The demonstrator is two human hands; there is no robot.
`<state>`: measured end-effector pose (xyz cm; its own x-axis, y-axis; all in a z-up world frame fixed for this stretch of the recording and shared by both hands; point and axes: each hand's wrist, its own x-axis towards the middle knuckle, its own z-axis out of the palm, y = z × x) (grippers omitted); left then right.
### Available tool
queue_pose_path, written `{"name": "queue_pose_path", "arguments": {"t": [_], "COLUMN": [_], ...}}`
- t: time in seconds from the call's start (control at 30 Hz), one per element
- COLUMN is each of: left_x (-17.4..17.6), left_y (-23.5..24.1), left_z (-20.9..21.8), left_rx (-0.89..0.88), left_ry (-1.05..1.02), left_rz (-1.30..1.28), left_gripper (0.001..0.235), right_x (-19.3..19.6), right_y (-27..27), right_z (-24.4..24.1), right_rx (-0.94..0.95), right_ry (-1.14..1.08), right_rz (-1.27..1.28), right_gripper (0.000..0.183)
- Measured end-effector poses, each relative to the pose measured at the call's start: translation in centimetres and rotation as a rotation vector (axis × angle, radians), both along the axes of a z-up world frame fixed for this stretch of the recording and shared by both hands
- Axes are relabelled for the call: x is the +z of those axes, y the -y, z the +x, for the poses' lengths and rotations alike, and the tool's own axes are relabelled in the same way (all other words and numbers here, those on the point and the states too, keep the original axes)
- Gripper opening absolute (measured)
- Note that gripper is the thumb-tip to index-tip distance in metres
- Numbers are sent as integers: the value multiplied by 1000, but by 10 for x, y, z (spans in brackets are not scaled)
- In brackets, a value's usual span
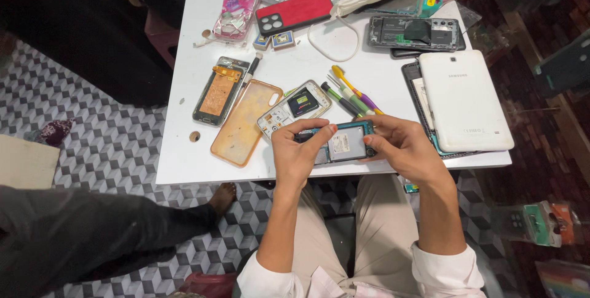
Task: The person disassembles a smartphone, removes the battery, and places the motherboard into a different phone casing. They then use a screwdriver to secure the casing. The work is performed on a table with various phone parts and tools.
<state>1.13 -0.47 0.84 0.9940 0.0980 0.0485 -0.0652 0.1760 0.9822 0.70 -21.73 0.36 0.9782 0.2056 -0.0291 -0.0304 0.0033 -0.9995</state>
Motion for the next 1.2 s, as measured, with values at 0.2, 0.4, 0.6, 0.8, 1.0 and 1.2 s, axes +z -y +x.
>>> {"name": "queue_pose_path", "arguments": {"t": [0.2, 0.4, 0.6, 0.8, 1.0, 1.2], "left_x": [-3, -4, -8, -1, 27, 31], "left_y": [0, -5, -6, -4, -80, -102], "left_z": [-3, -2, 0, -4, -24, -12], "left_rx": [32, 15, -4, 30, 268, 64], "left_ry": [47, 155, 159, 198, 523, 455], "left_rz": [70, 130, 118, 82, 781, 1167], "left_gripper": [16, 17, 21, 46, 63, 94], "right_x": [-3, 0, 7, 8, 6, 6], "right_y": [-8, -9, 2, -3, -1, -5], "right_z": [0, -1, -2, -8, -9, -9], "right_rx": [-79, -114, 65, -52, -265, -275], "right_ry": [-55, -75, -42, -30, 75, 111], "right_rz": [18, -49, 114, 77, 238, 237], "right_gripper": [41, 44, 47, 52, 46, 46]}}
